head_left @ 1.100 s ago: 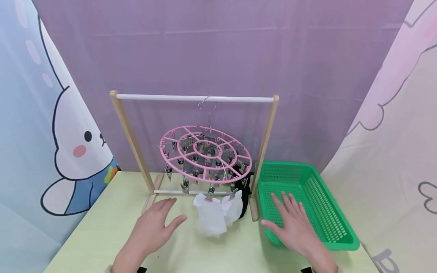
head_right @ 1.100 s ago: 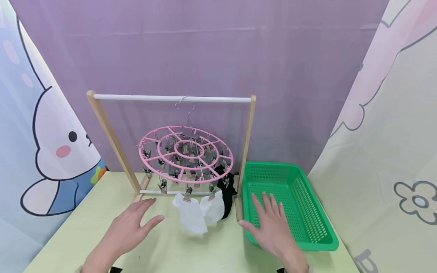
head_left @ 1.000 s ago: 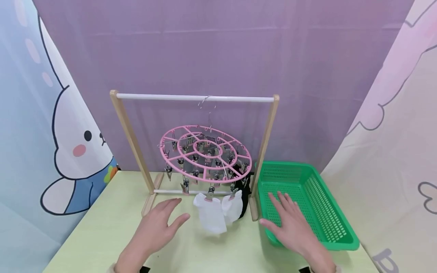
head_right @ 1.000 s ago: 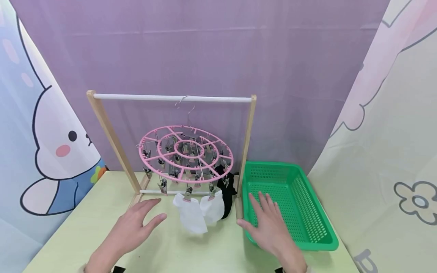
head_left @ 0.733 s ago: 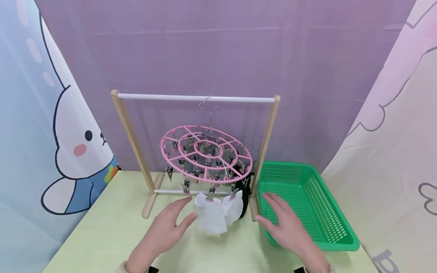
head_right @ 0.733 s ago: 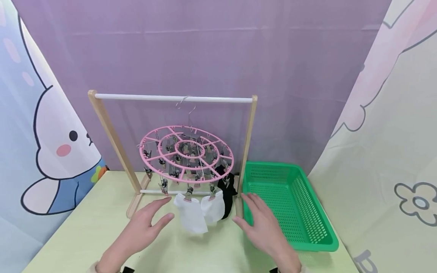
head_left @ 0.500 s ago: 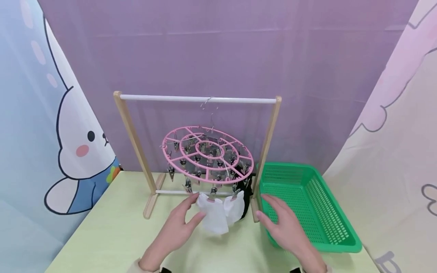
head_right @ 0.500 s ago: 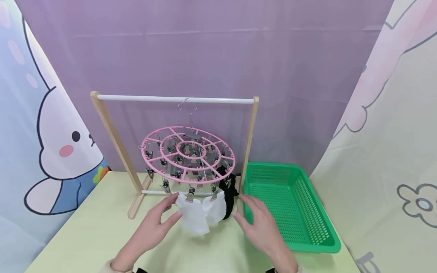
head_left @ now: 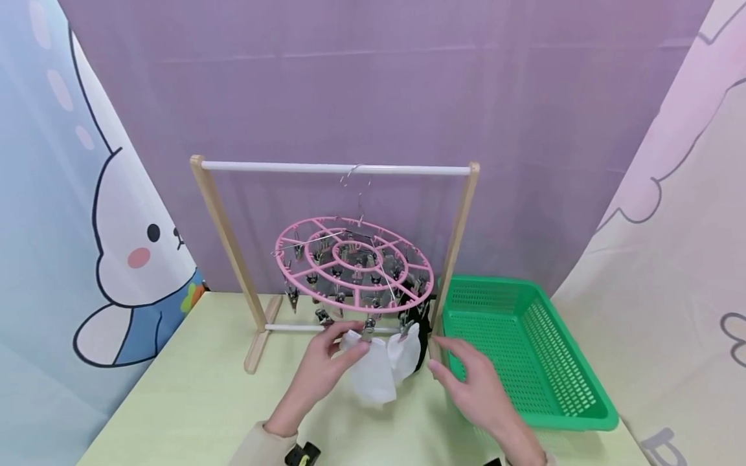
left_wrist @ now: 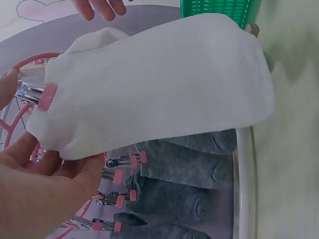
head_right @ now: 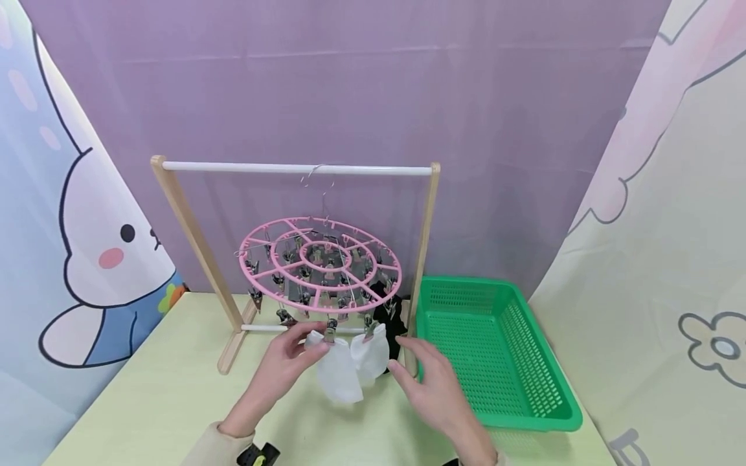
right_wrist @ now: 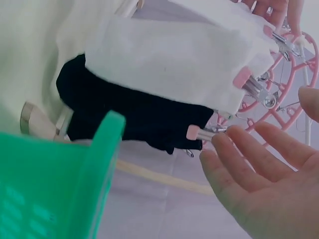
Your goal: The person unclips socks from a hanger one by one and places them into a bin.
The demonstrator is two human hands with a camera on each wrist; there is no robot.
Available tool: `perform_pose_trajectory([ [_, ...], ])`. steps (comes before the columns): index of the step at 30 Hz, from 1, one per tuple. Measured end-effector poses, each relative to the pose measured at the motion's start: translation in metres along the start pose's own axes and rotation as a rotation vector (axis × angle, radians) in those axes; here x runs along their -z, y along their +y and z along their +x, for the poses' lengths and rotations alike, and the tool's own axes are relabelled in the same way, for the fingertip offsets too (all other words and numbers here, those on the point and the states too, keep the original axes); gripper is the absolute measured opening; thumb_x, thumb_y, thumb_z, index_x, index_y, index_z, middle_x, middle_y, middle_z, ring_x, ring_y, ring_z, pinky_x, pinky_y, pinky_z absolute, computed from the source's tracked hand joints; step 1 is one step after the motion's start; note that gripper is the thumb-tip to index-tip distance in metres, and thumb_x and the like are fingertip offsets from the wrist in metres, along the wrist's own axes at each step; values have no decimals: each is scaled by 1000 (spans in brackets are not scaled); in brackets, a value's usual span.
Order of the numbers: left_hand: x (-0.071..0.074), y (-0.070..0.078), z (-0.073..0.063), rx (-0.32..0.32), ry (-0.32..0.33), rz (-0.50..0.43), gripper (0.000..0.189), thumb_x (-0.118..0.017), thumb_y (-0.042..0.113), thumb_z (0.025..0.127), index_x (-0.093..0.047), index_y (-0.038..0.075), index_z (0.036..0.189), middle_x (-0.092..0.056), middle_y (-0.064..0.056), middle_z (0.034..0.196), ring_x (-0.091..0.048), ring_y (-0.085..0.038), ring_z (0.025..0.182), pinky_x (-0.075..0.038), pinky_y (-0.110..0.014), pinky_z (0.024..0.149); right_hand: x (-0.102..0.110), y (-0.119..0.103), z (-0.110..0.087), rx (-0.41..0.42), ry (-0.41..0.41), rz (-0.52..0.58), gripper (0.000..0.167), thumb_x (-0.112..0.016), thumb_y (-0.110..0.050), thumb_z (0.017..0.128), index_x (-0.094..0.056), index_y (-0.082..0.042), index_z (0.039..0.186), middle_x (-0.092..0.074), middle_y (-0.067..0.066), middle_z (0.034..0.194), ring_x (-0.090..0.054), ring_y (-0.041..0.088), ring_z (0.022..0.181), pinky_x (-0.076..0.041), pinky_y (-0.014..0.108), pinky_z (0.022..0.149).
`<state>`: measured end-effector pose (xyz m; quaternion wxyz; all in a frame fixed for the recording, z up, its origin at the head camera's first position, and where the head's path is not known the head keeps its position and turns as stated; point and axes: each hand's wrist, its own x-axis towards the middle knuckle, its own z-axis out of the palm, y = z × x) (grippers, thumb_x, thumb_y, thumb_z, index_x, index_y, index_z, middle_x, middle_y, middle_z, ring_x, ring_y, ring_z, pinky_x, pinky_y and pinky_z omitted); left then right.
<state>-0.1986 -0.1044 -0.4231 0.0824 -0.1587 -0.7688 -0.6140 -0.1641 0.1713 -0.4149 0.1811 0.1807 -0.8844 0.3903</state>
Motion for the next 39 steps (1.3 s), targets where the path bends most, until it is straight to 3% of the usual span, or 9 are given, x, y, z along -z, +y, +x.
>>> perform_pose_trajectory([
  [6, -4, 2, 5, -21, -3, 13, 32, -77, 20, 92, -71, 12, 122, -70, 1, 109, -64, -19, 108, -49, -34, 96, -8, -1, 3, -1, 2, 160, 33, -72, -18, 95, -69, -8, 127, -70, 2, 122, -64, 12, 104, -55, 39, 91],
  [10, -8, 5, 6, -30, -5, -6, 27, -75, 18, 93, -72, 8, 118, -70, 0, 105, -65, -16, 99, -53, -28, 86, -17, -6, 3, -37, -31, 335, 32, -71, -14, 96, -67, -2, 126, -69, 9, 124, -67, 18, 105, -57, 33, 90],
  [14, -10, 10, 7, -27, -12, -33, 21, -73, 16, 95, -73, 7, 114, -69, -2, 101, -66, -15, 93, -55, -27, 81, -25, -12, 3, -67, -38, 427, 30, -71, -12, 96, -68, -2, 124, -70, 8, 122, -68, 23, 107, -56, 31, 91],
  [21, -14, 18, 7, -58, -40, -39, 19, -68, 15, 99, -72, 2, 112, -69, -7, 99, -63, -15, 88, -51, -24, 75, -33, -20, 9, 12, -33, 467, 27, -69, -9, 96, -68, -1, 122, -71, 10, 115, -68, 25, 103, -57, 32, 92],
  [30, -17, 26, 6, -75, -97, -69, 20, -63, 16, 102, -68, 3, 116, -66, -8, 98, -64, -16, 84, -54, -25, 72, -41, -30, 17, -95, -116, 503, 25, -72, -13, 95, -71, 0, 117, -70, 10, 103, -66, 14, 90, -59, 28, 79],
  [39, -20, 36, 5, -64, -102, -15, 22, -64, 20, 101, -65, 4, 117, -66, -5, 99, -62, -18, 88, -50, -26, 75, -44, -33, 20, -63, -135, 482, 11, -71, -14, 96, -74, -4, 94, -63, 1, 77, -51, 6, 63, -46, 22, 57],
])
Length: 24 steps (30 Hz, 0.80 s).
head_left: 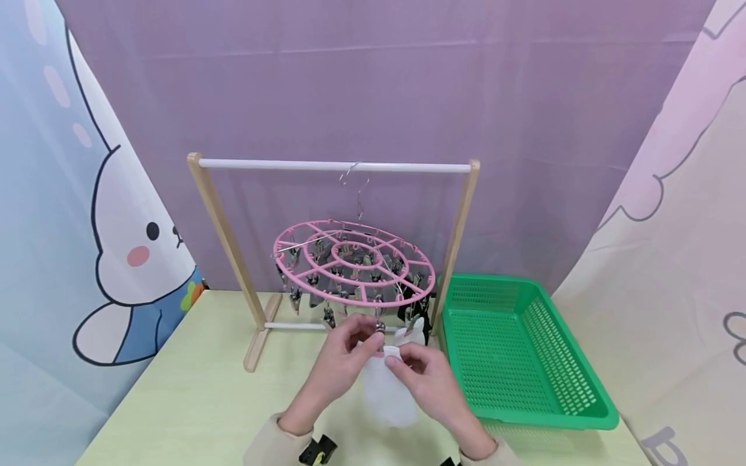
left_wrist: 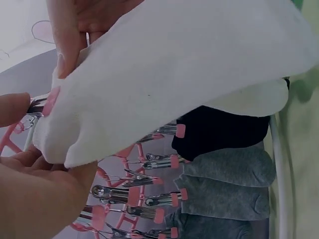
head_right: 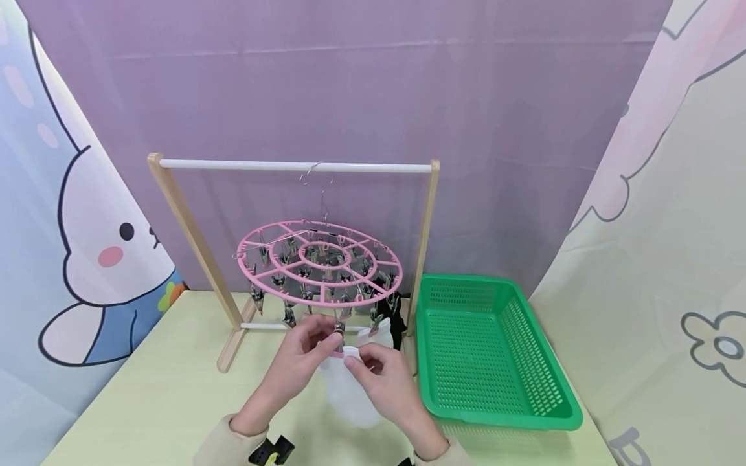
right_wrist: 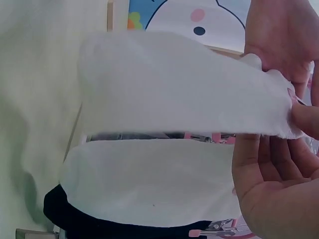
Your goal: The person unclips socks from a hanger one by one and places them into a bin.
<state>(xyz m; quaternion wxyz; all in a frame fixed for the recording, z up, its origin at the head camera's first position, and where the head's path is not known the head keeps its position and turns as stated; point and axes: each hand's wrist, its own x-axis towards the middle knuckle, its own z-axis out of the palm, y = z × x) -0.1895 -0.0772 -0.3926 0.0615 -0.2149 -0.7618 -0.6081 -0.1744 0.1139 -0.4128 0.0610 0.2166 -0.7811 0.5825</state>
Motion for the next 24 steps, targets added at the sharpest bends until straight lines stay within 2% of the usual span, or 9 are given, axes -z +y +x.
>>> perform_pose_trajectory([
  [6, 1, 8, 3, -21, 36, 77, 18, -69, 22, 99, -70, 7, 108, -67, -1, 93, -62, -16, 82, -48, -26, 71, 0, -3, 1, 10, -18, 11, 11, -70, -14, 97, -74, -4, 96, -64, 1, 77, -52, 5, 64, -46, 23, 57],
  [13, 3, 14, 4, -12, 25, 85, 20, -70, 23, 97, -69, 6, 108, -67, -2, 96, -62, -16, 82, -52, -26, 71, 0, -4, 2, 26, -10, 17, 12, -69, -13, 98, -75, -4, 101, -67, 4, 84, -57, 7, 69, -51, 24, 62],
  [19, 0, 12, 2, -53, 70, 57, 12, -68, 15, 98, -68, 4, 103, -65, -2, 91, -61, -16, 78, -53, -27, 71, -1, -8, 2, -12, -1, 6, 13, -71, -15, 97, -76, -4, 100, -71, 5, 87, -62, 9, 73, -54, 24, 67],
  [24, -3, 11, -1, -79, 129, -23, 6, -68, 7, 97, -65, 2, 96, -63, -6, 88, -61, -17, 77, -58, -28, 70, -3, -7, -1, -2, -3, -43, 11, -72, -14, 96, -77, -5, 99, -72, 2, 86, -64, 9, 74, -55, 25, 67],
])
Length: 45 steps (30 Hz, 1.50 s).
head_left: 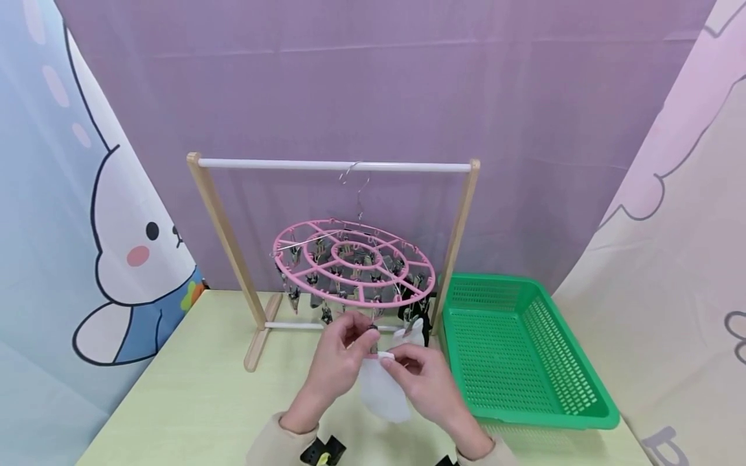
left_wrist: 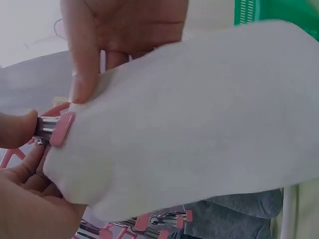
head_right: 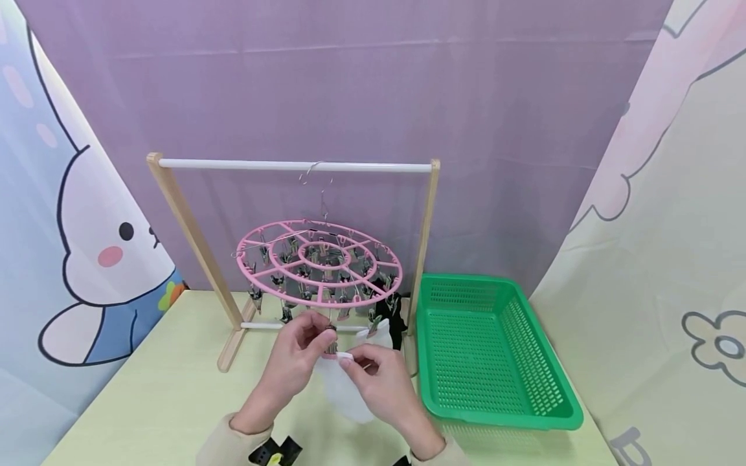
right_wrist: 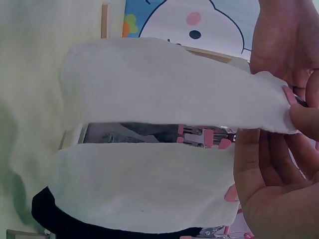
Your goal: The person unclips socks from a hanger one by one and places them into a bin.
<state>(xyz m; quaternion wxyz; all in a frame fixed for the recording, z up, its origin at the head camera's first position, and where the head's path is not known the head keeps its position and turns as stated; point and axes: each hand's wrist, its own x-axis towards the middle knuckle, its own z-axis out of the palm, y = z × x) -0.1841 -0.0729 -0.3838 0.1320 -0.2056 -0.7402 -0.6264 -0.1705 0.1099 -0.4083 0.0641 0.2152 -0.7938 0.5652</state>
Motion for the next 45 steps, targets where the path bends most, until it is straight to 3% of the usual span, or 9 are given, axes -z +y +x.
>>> perform_pose_trajectory([
  [7, 3, -1, -3, 8, 52, -22, 8, -68, 5, 96, -63, 0, 96, -61, -8, 88, -61, -17, 78, -55, -26, 72, 12, 2, -12, -37, -3, -20, 10, -73, -12, 94, -76, -4, 100, -72, 3, 87, -65, 9, 76, -57, 25, 70],
  [18, 6, -4, -6, 84, 56, -49, 15, -71, 8, 95, -63, -3, 102, -64, -12, 94, -66, -24, 83, -59, -29, 73, 71, -19, -18, -124, 113, -77, 13, -73, -16, 95, -76, -5, 101, -73, 5, 90, -70, 15, 77, -59, 29, 69],
  [25, 16, 0, -8, 141, 61, -44, 23, -72, 12, 95, -64, -3, 110, -65, -11, 96, -67, -19, 81, -58, -29, 75, 104, -22, -16, -89, 197, -180, 15, -71, -16, 97, -75, -3, 104, -73, 8, 92, -70, 15, 74, -58, 30, 63],
  [36, 32, -5, -11, 125, 112, -36, 19, -71, 11, 96, -64, 0, 110, -65, -12, 96, -68, -20, 79, -59, -29, 74, 142, -1, -13, -128, 330, -293, 21, -70, -17, 98, -74, -1, 111, -73, 10, 95, -66, 10, 74, -54, 24, 63],
  [45, 38, -7, -11, 101, 159, 3, 21, -71, 11, 96, -63, 0, 113, -66, -12, 96, -68, -19, 84, -59, -30, 75, 143, 37, -16, -217, 272, -365, 21, -69, -14, 98, -73, 3, 111, -72, 12, 93, -65, 15, 76, -54, 26, 60],
])
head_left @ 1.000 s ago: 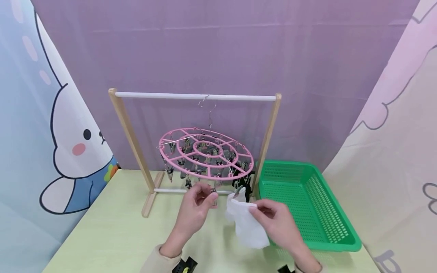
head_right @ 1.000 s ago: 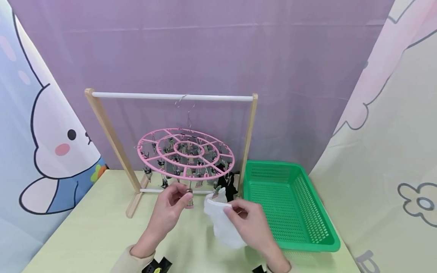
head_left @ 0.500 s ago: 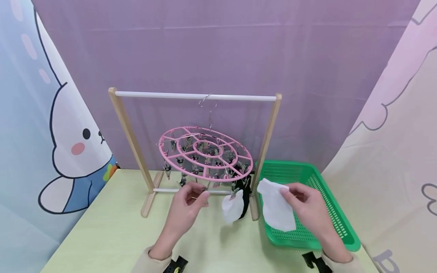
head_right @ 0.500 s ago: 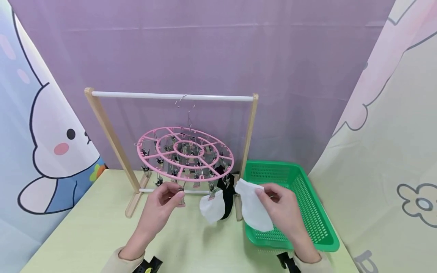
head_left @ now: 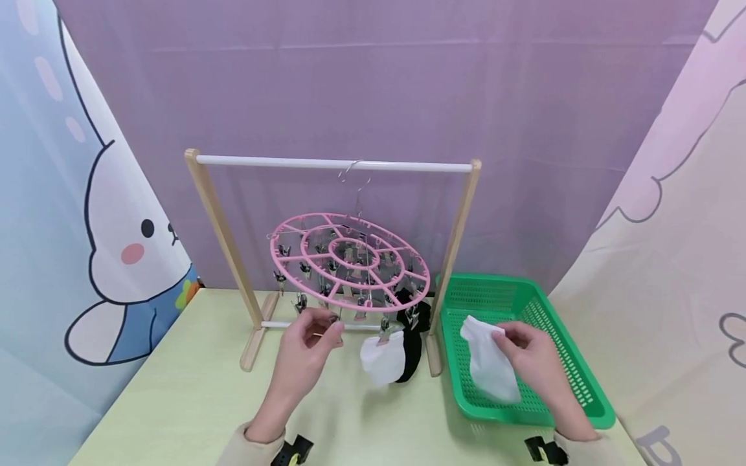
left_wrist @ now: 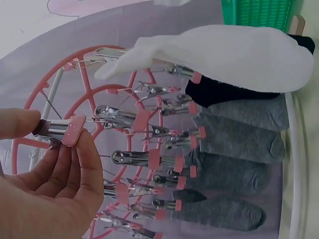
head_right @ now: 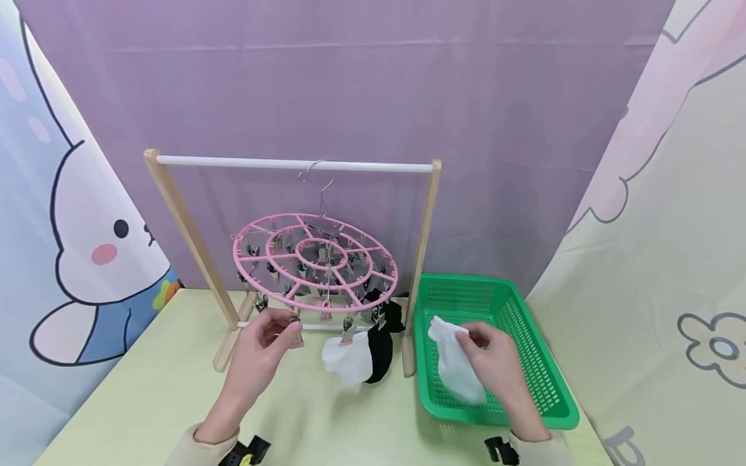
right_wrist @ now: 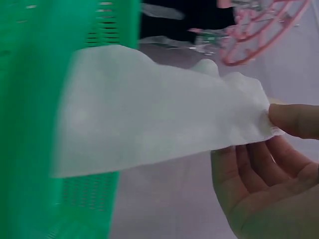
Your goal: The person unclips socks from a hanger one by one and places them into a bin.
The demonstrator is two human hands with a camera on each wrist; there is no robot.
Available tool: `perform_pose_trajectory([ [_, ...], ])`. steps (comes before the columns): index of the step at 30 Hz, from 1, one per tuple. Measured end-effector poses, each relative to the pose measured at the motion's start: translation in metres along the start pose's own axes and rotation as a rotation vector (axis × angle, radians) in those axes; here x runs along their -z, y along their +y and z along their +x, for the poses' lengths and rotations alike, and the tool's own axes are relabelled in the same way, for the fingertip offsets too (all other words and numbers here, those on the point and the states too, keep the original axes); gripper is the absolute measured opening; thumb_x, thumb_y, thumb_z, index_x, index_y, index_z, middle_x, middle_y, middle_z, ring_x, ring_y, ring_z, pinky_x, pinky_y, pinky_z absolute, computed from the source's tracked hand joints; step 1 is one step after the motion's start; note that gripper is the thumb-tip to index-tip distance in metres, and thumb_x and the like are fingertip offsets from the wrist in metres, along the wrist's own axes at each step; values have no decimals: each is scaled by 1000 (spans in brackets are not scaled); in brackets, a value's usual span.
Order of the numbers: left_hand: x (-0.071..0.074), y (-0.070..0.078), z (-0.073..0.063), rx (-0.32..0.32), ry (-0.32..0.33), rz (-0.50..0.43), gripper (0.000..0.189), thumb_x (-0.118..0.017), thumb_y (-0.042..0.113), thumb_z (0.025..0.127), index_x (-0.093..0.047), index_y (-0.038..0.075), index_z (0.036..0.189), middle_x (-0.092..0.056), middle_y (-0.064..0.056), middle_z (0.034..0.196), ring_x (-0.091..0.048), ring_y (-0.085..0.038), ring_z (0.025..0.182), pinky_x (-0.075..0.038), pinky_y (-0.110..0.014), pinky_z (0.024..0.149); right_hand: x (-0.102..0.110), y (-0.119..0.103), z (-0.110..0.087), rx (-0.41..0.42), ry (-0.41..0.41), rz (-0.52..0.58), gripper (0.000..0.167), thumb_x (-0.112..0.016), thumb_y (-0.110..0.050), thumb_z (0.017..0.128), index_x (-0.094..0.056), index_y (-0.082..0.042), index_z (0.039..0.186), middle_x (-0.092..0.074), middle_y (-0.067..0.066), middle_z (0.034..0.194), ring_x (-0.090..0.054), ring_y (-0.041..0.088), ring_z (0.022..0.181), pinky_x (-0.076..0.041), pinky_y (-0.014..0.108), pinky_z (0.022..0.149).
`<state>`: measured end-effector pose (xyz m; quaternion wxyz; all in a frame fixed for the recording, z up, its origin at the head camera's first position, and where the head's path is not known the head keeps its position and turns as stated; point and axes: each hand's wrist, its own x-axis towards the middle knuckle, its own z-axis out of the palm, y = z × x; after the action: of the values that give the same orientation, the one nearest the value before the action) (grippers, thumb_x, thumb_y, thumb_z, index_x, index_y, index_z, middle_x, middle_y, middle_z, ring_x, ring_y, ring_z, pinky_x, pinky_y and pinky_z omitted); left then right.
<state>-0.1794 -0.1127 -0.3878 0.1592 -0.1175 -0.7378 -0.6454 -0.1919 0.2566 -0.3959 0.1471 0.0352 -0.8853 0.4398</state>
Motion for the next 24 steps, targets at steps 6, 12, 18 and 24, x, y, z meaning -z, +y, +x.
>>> perform_pose_trajectory([
  [6, 4, -1, 1, -2, 24, 26, 22, -70, 11, 97, -64, -1, 114, -66, -12, 97, -67, -20, 85, -60, -31, 76, -11, 26, -1, 1, -72, -152, 17, -68, -7, 97, -73, 0, 112, -73, 11, 98, -67, 22, 85, -55, 29, 66],
  [12, 10, -4, 1, -5, 38, 51, 21, -70, 13, 97, -65, 1, 114, -67, -11, 97, -67, -19, 84, -58, -27, 75, -15, 39, -4, 8, -162, -272, 22, -67, -2, 95, -69, 3, 116, -71, 7, 93, -65, 21, 82, -53, 35, 66],
  [18, 15, -5, 2, -2, 56, 79, 24, -70, 15, 97, -65, 2, 116, -67, -11, 98, -68, -18, 85, -57, -25, 76, -21, 29, -8, 0, -172, -221, 23, -66, -3, 96, -68, 4, 118, -72, 7, 98, -68, 24, 88, -56, 36, 69],
  [24, 21, -6, 2, 3, 69, 87, 23, -69, 13, 98, -64, 3, 118, -67, -12, 101, -68, -17, 87, -56, -24, 78, -40, -5, -10, 100, -97, -79, 20, -69, -3, 95, -72, -2, 114, -73, 5, 102, -68, 21, 93, -58, 34, 80],
])
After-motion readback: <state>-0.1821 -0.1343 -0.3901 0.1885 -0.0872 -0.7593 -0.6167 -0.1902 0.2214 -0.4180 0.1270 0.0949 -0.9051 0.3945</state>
